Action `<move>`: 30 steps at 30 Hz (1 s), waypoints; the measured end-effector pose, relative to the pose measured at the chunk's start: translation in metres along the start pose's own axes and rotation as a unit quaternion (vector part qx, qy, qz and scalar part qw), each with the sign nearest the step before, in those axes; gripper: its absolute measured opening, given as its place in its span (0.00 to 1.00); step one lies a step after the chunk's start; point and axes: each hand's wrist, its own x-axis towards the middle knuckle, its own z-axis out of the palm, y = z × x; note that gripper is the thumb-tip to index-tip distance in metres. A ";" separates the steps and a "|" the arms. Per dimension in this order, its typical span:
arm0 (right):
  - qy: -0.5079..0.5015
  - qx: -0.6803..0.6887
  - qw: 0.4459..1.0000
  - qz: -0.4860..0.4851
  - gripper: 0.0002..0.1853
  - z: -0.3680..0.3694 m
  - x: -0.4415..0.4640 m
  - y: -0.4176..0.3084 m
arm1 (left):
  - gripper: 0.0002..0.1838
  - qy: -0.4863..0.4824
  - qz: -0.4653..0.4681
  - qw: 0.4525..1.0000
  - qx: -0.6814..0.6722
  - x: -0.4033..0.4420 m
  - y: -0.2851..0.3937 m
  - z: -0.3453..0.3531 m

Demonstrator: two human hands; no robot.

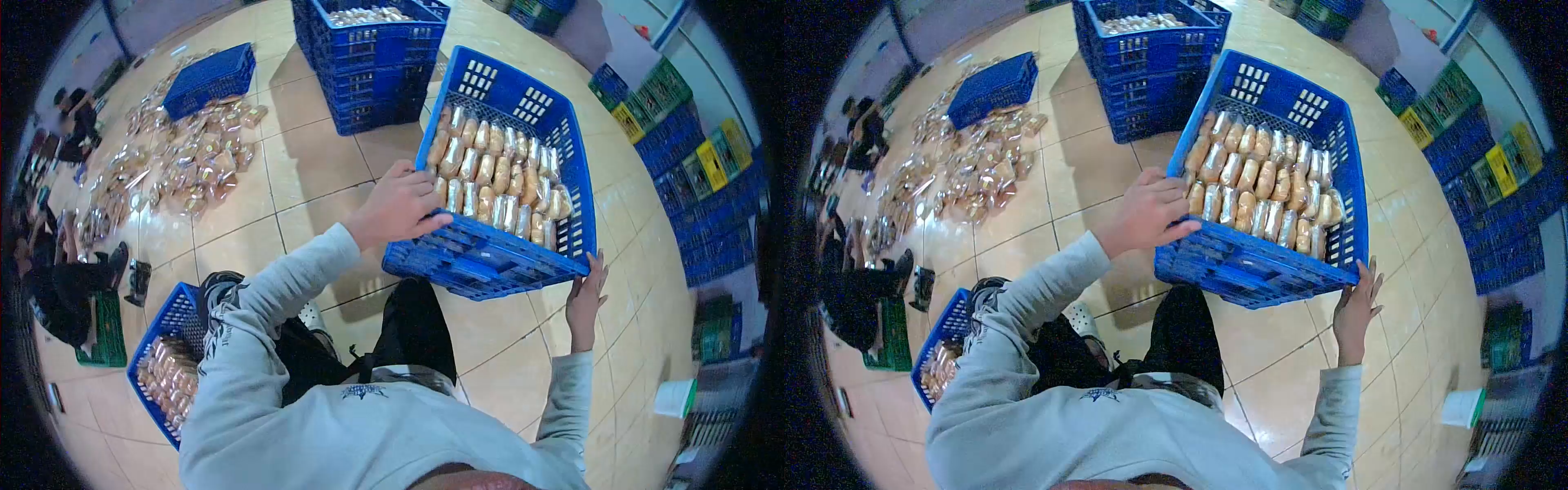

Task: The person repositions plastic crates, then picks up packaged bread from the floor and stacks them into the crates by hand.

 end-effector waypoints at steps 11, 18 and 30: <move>-0.070 0.403 0.905 -0.118 0.32 0.039 0.128 -0.052 | 0.18 -0.020 -0.083 0.995 0.050 -0.007 0.031 0.001; 0.183 0.272 0.918 -0.223 0.15 0.084 0.080 -0.189 | 0.17 -0.007 -0.143 0.989 0.035 -0.011 0.030 0.007; 0.351 0.309 0.877 -0.108 0.11 0.158 0.111 -0.228 | 0.13 -0.296 -0.286 0.905 0.107 -0.160 0.005 -0.074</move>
